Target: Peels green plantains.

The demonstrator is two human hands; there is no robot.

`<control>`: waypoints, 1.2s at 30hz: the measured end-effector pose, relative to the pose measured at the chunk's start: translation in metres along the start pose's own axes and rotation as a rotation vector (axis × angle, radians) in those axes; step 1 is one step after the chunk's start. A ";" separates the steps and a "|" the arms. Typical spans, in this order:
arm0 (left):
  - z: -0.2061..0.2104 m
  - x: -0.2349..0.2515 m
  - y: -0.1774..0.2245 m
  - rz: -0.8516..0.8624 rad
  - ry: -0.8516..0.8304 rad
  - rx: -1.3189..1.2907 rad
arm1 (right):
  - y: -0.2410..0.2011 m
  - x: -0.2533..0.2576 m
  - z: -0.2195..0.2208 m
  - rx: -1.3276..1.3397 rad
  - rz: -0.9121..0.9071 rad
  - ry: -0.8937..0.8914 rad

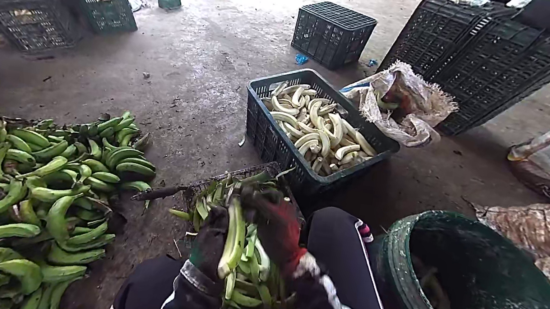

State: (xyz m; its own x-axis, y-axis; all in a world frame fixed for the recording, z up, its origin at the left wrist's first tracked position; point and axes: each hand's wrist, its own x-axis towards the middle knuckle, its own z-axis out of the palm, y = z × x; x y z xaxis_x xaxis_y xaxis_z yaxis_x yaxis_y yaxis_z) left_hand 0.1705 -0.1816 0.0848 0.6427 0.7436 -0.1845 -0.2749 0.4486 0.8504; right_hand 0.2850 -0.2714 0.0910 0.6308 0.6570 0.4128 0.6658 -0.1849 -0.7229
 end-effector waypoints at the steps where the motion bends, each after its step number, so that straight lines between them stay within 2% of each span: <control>1: 0.005 -0.005 0.000 0.015 0.026 0.078 | 0.003 0.012 -0.005 0.008 0.087 -0.004; 3: 0.009 0.002 -0.001 0.044 0.119 -0.011 | 0.006 0.011 -0.007 0.066 0.119 -0.013; 5: 0.008 0.009 -0.003 0.008 0.177 -0.203 | 0.002 -0.019 0.009 0.183 0.105 -0.081; 6: 0.012 0.010 -0.011 0.014 0.235 -0.216 | 0.003 -0.037 0.017 0.251 0.135 -0.122; 8: 0.014 0.013 -0.021 0.040 0.333 -0.154 | 0.010 -0.049 0.023 0.363 0.203 -0.092; 13: -0.007 0.001 0.003 0.305 0.251 0.172 | 0.024 -0.020 -0.018 0.737 0.443 0.038; 15: -0.008 -0.012 0.010 0.444 0.080 0.465 | 0.032 -0.016 -0.031 0.839 0.513 0.083; 17: -0.013 -0.036 0.010 0.485 -0.281 0.865 | 0.042 -0.023 -0.040 0.914 0.587 0.128; 19: -0.004 -0.065 0.007 0.378 -0.697 1.322 | 0.047 -0.028 -0.042 0.997 0.651 0.182; 21: 0.014 -0.091 -0.012 0.182 -0.996 1.610 | 0.046 -0.028 -0.043 1.014 0.665 0.195; 23: 0.024 -0.102 -0.041 -0.041 -1.162 1.822 | 0.044 -0.025 -0.042 1.018 0.655 0.167; 25: 0.030 -0.099 -0.066 -0.215 -1.255 1.889 | 0.043 -0.024 -0.043 1.021 0.654 0.143; 27: 0.029 -0.092 -0.078 -0.235 -1.297 1.855 | 0.041 -0.025 -0.047 1.028 0.662 0.146; 29: 0.026 -0.083 -0.075 -0.198 -1.240 1.851 | 0.042 -0.025 -0.050 1.044 0.662 0.161; 31: 0.023 -0.070 -0.057 -0.097 -1.031 1.762 | 0.044 -0.024 -0.051 1.075 0.665 0.173; 32: 0.018 -0.063 -0.048 -0.045 -0.872 1.610 | 0.045 -0.024 -0.051 1.086 0.671 0.169; 34: 0.012 -0.051 -0.031 0.001 -0.559 1.150 | 0.045 -0.027 -0.051 1.099 0.675 0.123; 36: 0.014 -0.040 -0.016 0.045 -0.368 0.650 | 0.043 -0.029 -0.051 1.105 0.661 0.045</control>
State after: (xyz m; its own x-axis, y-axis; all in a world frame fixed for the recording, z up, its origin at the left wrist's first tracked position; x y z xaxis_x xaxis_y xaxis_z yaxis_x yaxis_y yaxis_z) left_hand 0.1587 -0.2257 0.0850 0.8697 0.4896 -0.0626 0.0981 -0.0471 0.9941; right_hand 0.3162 -0.3358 0.0765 0.7398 0.6439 -0.1950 -0.4443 0.2500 -0.8603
